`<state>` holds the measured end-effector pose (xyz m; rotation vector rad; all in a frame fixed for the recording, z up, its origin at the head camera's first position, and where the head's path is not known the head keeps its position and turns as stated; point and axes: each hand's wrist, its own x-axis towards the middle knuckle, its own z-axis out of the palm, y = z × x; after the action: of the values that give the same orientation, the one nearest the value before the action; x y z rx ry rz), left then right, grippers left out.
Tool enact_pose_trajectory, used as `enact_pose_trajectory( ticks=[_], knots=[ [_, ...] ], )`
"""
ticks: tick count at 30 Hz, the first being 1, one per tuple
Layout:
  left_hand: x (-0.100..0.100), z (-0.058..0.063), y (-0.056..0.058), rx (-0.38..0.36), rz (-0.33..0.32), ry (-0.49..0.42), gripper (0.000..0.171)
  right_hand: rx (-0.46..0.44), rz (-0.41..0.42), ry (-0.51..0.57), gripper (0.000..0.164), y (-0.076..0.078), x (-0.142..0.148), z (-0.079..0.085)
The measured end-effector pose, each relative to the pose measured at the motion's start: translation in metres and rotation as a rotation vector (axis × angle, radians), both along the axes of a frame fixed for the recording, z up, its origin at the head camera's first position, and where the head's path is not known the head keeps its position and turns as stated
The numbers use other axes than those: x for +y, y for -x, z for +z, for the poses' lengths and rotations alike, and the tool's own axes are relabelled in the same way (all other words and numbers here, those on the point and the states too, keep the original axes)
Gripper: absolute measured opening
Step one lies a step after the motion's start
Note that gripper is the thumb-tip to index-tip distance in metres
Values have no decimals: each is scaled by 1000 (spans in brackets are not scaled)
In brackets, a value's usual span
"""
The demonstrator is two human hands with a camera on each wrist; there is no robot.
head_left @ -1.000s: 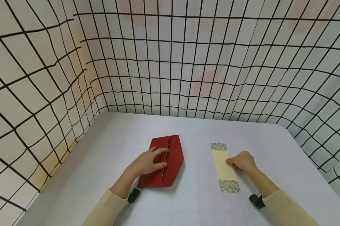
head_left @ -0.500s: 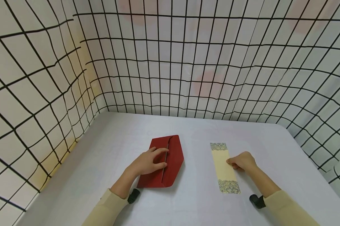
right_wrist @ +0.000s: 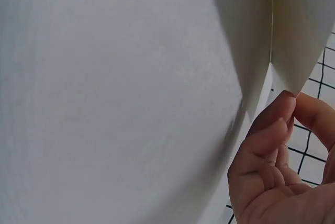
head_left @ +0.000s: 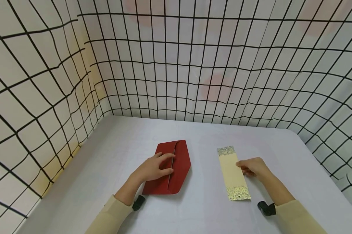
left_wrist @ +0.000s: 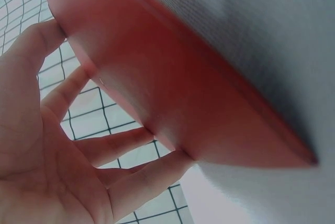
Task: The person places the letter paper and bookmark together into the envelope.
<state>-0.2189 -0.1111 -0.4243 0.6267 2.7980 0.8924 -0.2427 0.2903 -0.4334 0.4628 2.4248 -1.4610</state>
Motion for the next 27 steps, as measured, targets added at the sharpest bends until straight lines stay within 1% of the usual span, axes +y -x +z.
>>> enact_pose_trajectory(
  ticks=[4, 9, 13, 16, 23, 25, 27],
  knots=[
    [0, 0, 0, 8, -1, -2, 49, 4, -7, 72, 37, -1, -2, 4],
    [0, 0, 1, 9, 0, 0, 49, 21, 9, 144, 48, -3, -6, 10],
    [0, 0, 1, 5, 0, 1, 49, 29, 20, 203, 49, -5, -12, 18],
    [0, 0, 0, 4, 0, 3, 49, 37, 29, 260, 42, -7, -16, 23],
    [0, 1, 0, 10, -2, 10, 49, 85, 75, 420, 8, -14, -27, 33],
    [0, 1, 0, 11, -3, 9, 49, 96, 95, 454, 4, -16, -31, 35],
    [1, 1, 0, 10, -3, 9, 49, 99, 97, 481, 4, -17, -35, 35]
  ],
)
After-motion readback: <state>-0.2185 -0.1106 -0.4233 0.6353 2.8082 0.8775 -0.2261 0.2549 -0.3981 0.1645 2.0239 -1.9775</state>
